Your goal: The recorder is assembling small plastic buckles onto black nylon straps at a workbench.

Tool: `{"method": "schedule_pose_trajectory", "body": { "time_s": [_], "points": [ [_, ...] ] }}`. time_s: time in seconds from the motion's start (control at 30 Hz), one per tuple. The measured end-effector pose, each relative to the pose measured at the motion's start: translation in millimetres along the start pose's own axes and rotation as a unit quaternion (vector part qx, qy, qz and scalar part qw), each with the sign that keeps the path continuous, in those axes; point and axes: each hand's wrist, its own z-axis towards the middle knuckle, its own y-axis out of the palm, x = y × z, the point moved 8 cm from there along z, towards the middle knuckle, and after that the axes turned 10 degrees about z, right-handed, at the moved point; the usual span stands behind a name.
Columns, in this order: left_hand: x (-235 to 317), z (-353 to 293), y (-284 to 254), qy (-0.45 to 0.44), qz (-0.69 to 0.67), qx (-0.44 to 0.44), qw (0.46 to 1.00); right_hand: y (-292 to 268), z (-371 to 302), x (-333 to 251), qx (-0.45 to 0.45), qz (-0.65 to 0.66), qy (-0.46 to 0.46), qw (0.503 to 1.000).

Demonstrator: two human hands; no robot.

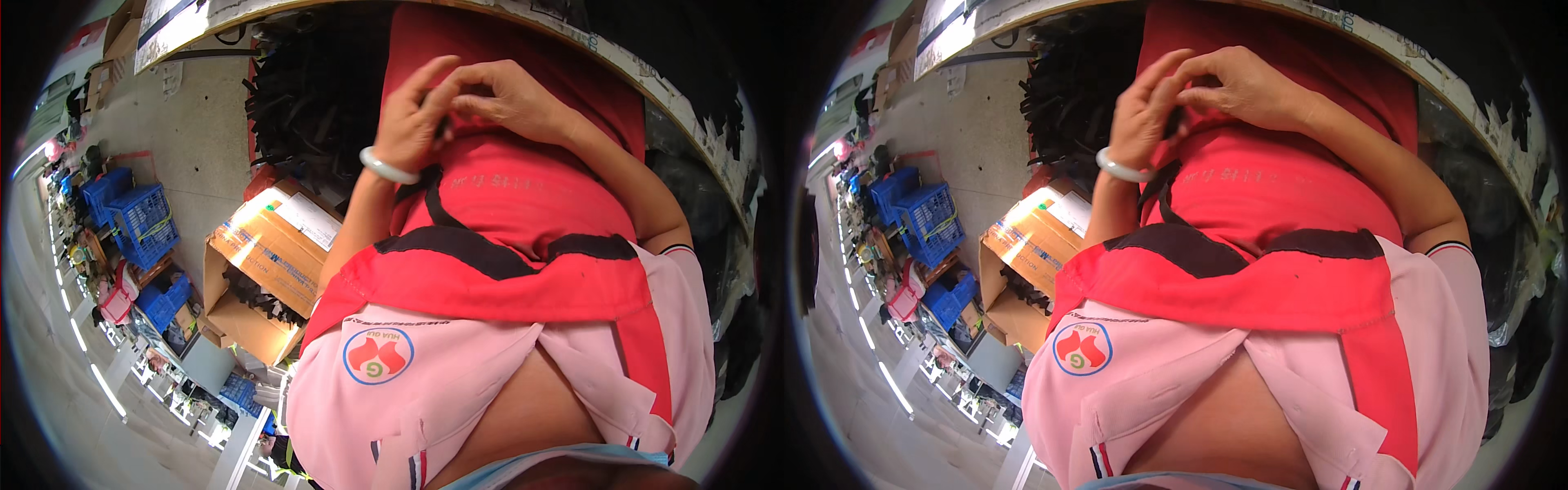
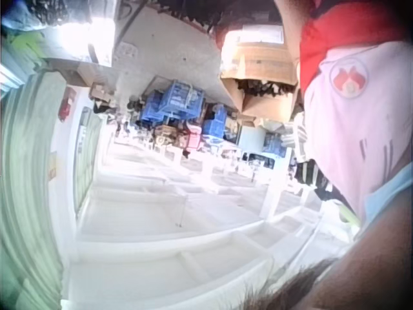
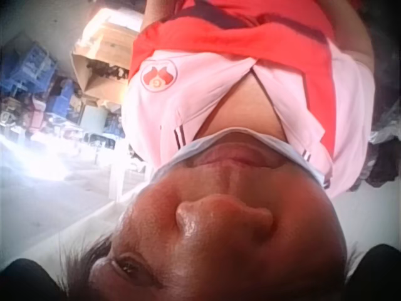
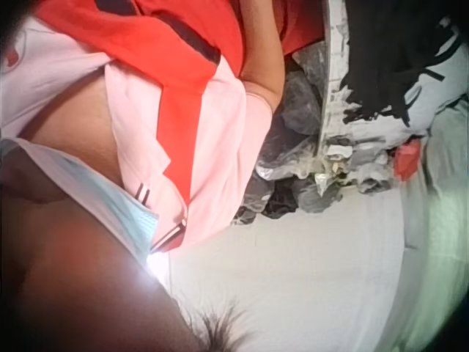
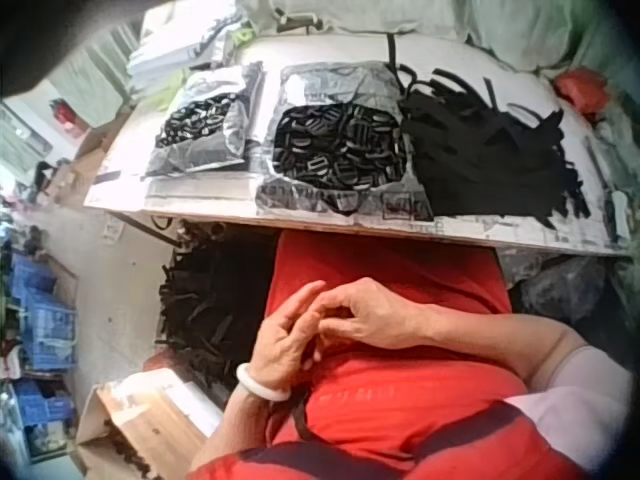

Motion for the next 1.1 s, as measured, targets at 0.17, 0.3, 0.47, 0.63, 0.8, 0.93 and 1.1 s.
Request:
{"method": "schedule_pose_trajectory", "body": {
  "time_s": [0.17,0.3,0.47,0.63,0.8,0.93,1.1],
  "points": [
    [-10,16,27,-0.053,-0.114,-0.099,0.987,-36,-19,16,0.064,0.101,0.073,0.990],
    [-22,24,9,-0.083,-0.124,-0.076,0.986,-55,-32,22,0.141,0.126,0.106,0.976],
    [-13,35,28,-0.032,0.005,0.004,0.999,-58,-35,27,0.156,0.155,0.073,0.973],
    [-19,50,33,-0.066,-0.081,0.020,0.994,-98,-62,3,0.183,-0.072,-0.040,0.980],
    [-27,54,35,-0.094,-0.068,-0.017,0.993,-207,-147,-31,0.443,-0.531,-0.110,0.714],
    [-24,58,43,-0.099,-0.053,-0.029,0.993,-208,-165,3,0.465,-0.512,-0.098,0.716],
    [-21,63,55,-0.082,-0.016,-0.053,0.995,-205,-166,5,0.467,-0.493,-0.133,0.722]
  ]
}}
